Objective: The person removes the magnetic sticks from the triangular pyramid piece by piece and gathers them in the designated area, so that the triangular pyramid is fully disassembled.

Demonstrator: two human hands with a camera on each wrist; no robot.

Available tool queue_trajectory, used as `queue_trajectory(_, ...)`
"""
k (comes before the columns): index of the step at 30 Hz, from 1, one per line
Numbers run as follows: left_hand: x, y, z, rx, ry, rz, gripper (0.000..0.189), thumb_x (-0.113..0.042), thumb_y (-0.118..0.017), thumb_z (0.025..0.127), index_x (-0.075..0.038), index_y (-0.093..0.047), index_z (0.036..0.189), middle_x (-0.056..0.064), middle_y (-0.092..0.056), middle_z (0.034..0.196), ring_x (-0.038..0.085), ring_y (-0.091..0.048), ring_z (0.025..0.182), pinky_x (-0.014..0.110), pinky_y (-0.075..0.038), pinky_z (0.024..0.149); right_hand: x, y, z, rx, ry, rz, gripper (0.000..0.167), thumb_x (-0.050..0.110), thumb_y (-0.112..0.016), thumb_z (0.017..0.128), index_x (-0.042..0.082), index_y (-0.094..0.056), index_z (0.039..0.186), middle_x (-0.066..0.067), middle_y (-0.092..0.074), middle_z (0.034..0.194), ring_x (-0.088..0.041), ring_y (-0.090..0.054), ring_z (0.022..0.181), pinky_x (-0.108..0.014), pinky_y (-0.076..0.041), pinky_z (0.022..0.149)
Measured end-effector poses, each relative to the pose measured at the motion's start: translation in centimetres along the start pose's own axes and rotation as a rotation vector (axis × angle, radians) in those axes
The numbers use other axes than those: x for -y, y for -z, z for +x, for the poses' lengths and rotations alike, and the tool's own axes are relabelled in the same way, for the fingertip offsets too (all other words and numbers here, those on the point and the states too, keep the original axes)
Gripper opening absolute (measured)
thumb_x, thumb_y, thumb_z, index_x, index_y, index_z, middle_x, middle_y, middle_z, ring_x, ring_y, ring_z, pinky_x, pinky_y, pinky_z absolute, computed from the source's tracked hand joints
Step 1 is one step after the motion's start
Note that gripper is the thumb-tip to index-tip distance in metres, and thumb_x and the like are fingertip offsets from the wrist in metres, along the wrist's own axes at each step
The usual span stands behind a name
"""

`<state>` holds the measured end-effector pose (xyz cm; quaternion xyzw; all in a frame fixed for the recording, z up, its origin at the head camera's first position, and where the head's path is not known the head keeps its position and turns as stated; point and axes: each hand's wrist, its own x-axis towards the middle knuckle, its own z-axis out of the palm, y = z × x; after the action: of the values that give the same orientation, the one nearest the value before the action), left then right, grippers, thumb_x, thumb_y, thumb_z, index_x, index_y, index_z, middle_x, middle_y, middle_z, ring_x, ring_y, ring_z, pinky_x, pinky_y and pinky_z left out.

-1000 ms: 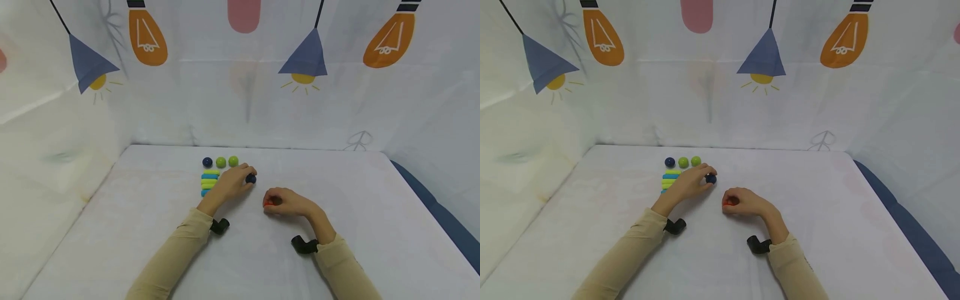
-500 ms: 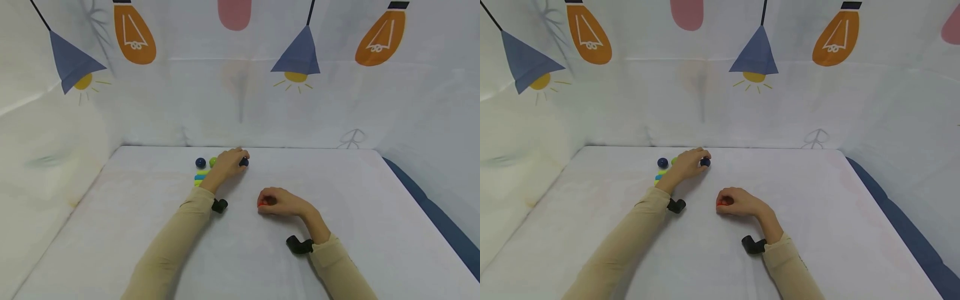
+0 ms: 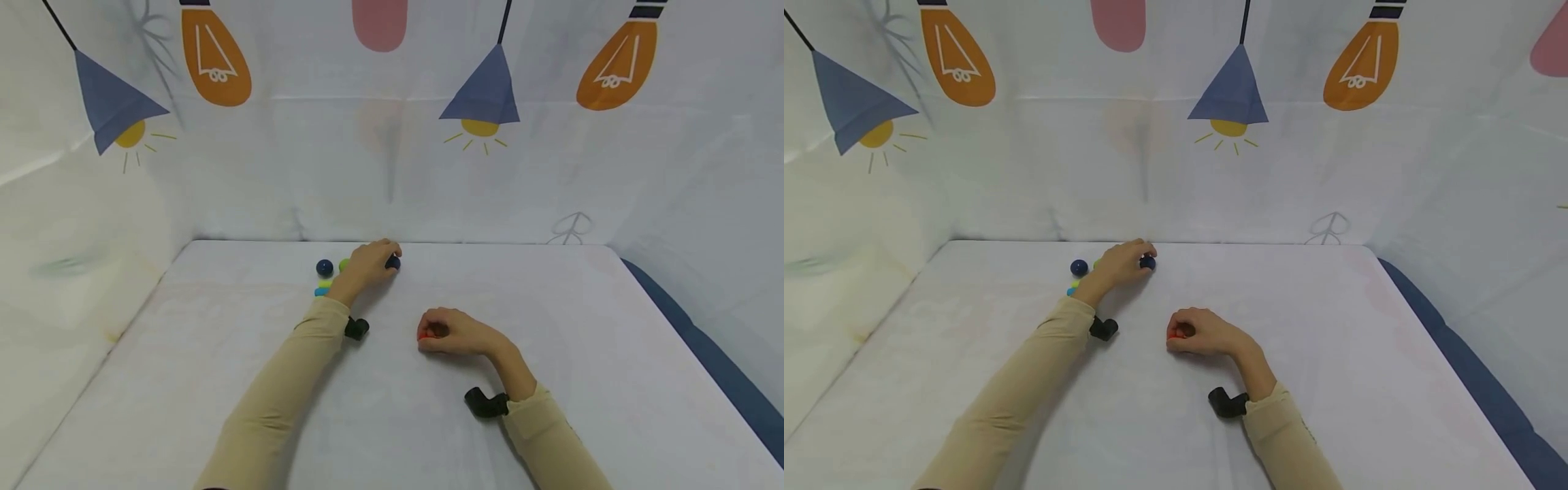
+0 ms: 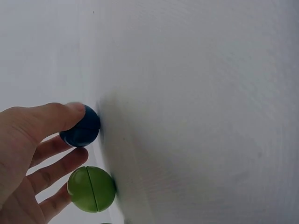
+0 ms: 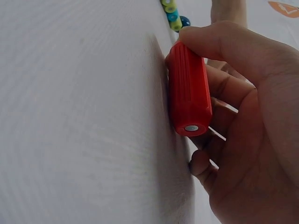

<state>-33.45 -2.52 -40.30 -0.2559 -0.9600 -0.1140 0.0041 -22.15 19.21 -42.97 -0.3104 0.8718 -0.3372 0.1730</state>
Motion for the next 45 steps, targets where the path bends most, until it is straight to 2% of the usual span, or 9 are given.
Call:
queue_trajectory(6, 0.3, 0.8, -0.8, -0.011, 0.012, -0.024, 0.04, -0.03, -0.066, 0.088, -0.019, -0.055, 0.125, 0.004, -0.053, 0.128, 0.023, -0.056, 0.11, 0.042, -0.048, 0.09, 0.2, 0.1, 0.0, 0.001, -0.009, -0.006, 0.009, 0.034, -0.067, 0.087, 0.027, -0.062, 0.09, 0.008, -0.056, 0.08, -0.01, -0.051, 0.076, -0.024, -0.043, 0.069)
queue_trajectory(10, 0.5, 1.7, -2.3, -0.055, -0.004, -0.146, 0.04, -0.032, -0.064, 0.09, -0.018, -0.055, 0.126, 0.005, -0.054, 0.126, 0.022, -0.057, 0.108, 0.041, -0.05, 0.084, 0.3, 0.2, 0.1, 0.003, -0.025, 0.005, 0.011, 0.037, -0.066, 0.087, 0.027, -0.063, 0.089, 0.008, -0.049, 0.07, -0.006, -0.046, 0.066, -0.022, -0.04, 0.063)
queue_trajectory(15, 0.4, 2.7, -5.4, -0.002, -0.134, -0.356, 0.037, -0.027, -0.06, 0.093, -0.01, -0.055, 0.126, 0.008, -0.058, 0.125, 0.023, -0.059, 0.107, 0.041, -0.049, 0.089, 0.2, 0.3, 0.1, 0.008, -0.03, 0.048, 0.013, 0.038, -0.064, 0.089, 0.025, -0.064, 0.093, 0.008, -0.05, 0.065, -0.005, -0.046, 0.06, -0.021, -0.041, 0.061)
queue_trajectory(19, -0.2, 3.3, -7.5, 0.066, -0.287, -0.401, 0.034, -0.025, -0.058, 0.094, -0.009, -0.056, 0.124, 0.006, -0.061, 0.121, 0.018, -0.06, 0.102, 0.041, -0.049, 0.091, 0.1, 0.7, -0.1, -0.017, -0.04, 0.12, 0.013, 0.037, -0.061, 0.091, 0.024, -0.062, 0.096, 0.004, -0.061, 0.071, -0.01, -0.055, 0.067, -0.026, -0.047, 0.066)
queue_trajectory(22, -0.8, 3.7, -8.6, 0.054, -0.334, -0.408, 0.032, -0.028, -0.059, 0.094, -0.013, -0.057, 0.122, -0.001, -0.062, 0.117, 0.012, -0.06, 0.099, 0.036, -0.05, 0.088, 0.2, 1.0, -0.2, -0.067, -0.025, 0.175, 0.013, 0.036, -0.06, 0.092, 0.024, -0.06, 0.098, 0.002, -0.066, 0.08, -0.016, -0.06, 0.076, -0.031, -0.048, 0.073)
queue_trajectory(26, -1.7, 3.8, -9.6, -0.006, -0.352, -0.432, 0.029, -0.029, -0.064, 0.09, -0.017, -0.059, 0.117, -0.008, -0.061, 0.113, 0.009, -0.06, 0.097, 0.031, -0.05, 0.085, 0.4, 1.0, -0.1, -0.162, 0.052, 0.248, 0.013, 0.028, -0.06, 0.093, 0.021, -0.058, 0.104, -0.002, -0.068, 0.09, -0.02, -0.063, 0.086, -0.035, -0.048, 0.08)
queue_trajectory(32, -3.1, 2.9, -9.3, -0.04, -0.444, -0.447, 0.025, -0.021, -0.069, 0.087, -0.013, -0.061, 0.109, -0.002, -0.063, 0.105, 0.012, -0.059, 0.093, 0.034, -0.052, 0.084, 3.8, 1.6, -0.8, -0.266, 0.165, 0.322, 0.017, 0.004, -0.058, 0.092, 0.004, -0.054, 0.108, -0.016, -0.064, 0.095, -0.031, -0.062, 0.086, -0.027, -0.051, 0.08)
queue_trajectory(38, -3.2, 2.8, -9.4, -0.004, -0.444, -0.436, 0.024, -0.017, -0.069, 0.086, -0.011, -0.063, 0.109, -0.003, -0.065, 0.098, 0.009, -0.059, 0.086, 0.035, -0.053, 0.082, 2.3, 0.8, -0.1, -0.272, 0.166, 0.337, 0.02, 0.006, -0.059, 0.091, 0.008, -0.054, 0.111, -0.015, -0.063, 0.099, -0.024, -0.062, 0.088, -0.029, -0.05, 0.082)
queue_trajectory(45, -0.6, 3.6, -10.3, 0.147, -0.333, -0.42, 0.012, -0.018, -0.068, 0.085, -0.019, -0.067, 0.097, -0.009, -0.065, 0.093, 0.008, -0.058, 0.084, 0.032, -0.051, 0.08, 1.1, 0.0, 0.3, -0.068, 0.06, 0.211, 0.019, 0.024, -0.058, 0.094, 0.014, -0.059, 0.11, -0.004, -0.066, 0.101, -0.017, -0.061, 0.089, -0.029, -0.049, 0.082)
